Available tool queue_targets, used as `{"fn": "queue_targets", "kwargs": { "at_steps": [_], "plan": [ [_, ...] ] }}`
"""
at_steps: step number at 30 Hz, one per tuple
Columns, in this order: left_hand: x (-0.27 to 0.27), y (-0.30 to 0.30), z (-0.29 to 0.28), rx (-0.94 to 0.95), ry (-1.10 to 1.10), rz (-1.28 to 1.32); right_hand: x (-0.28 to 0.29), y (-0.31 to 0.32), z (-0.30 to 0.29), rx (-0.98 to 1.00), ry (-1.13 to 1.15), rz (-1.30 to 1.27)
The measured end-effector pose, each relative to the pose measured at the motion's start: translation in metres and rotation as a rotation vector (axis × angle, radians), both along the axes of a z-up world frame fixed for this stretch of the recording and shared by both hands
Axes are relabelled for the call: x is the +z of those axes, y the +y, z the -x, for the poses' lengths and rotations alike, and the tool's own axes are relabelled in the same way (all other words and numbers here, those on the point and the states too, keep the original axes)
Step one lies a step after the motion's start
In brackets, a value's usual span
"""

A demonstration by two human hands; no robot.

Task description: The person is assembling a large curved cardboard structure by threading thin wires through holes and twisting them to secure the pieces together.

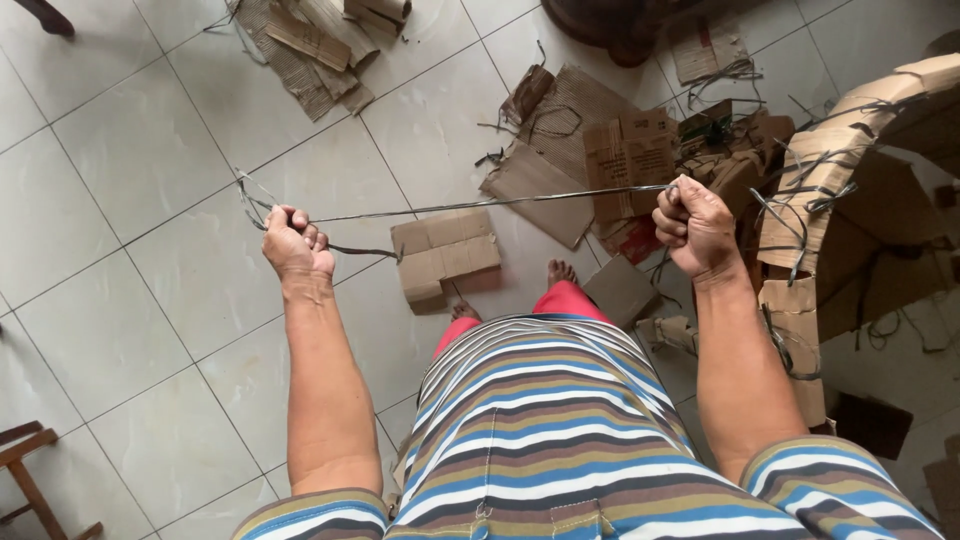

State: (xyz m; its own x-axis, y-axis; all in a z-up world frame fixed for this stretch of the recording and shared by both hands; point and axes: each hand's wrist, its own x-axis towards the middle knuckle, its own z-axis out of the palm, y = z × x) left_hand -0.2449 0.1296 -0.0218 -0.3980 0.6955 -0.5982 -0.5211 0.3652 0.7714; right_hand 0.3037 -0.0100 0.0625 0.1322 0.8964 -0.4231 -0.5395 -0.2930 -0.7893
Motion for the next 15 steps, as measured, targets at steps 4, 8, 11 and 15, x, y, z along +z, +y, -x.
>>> {"fn": "queue_targets", "kwargs": {
  "at_steps": [4, 8, 11, 15],
  "plan": [
    [0.010, 0.000, -0.009, 0.001, 0.009, -0.001, -0.010, -0.003, -0.002, -0.039, 0.027, 0.005],
    [0.066, -0.012, -0.066, -0.220, 0.342, -0.118, -0.002, -0.002, 0.013, -0.107, -0.159, 0.064],
    [0.076, -0.022, -0.103, -0.497, 0.502, -0.202, 0.008, 0.002, 0.035, -0.051, -0.515, 0.075],
    [0.125, -0.043, -0.164, -0.847, 0.546, -0.371, 0.007, 0.006, 0.038, 0.238, -1.059, 0.026]
  ]
}}
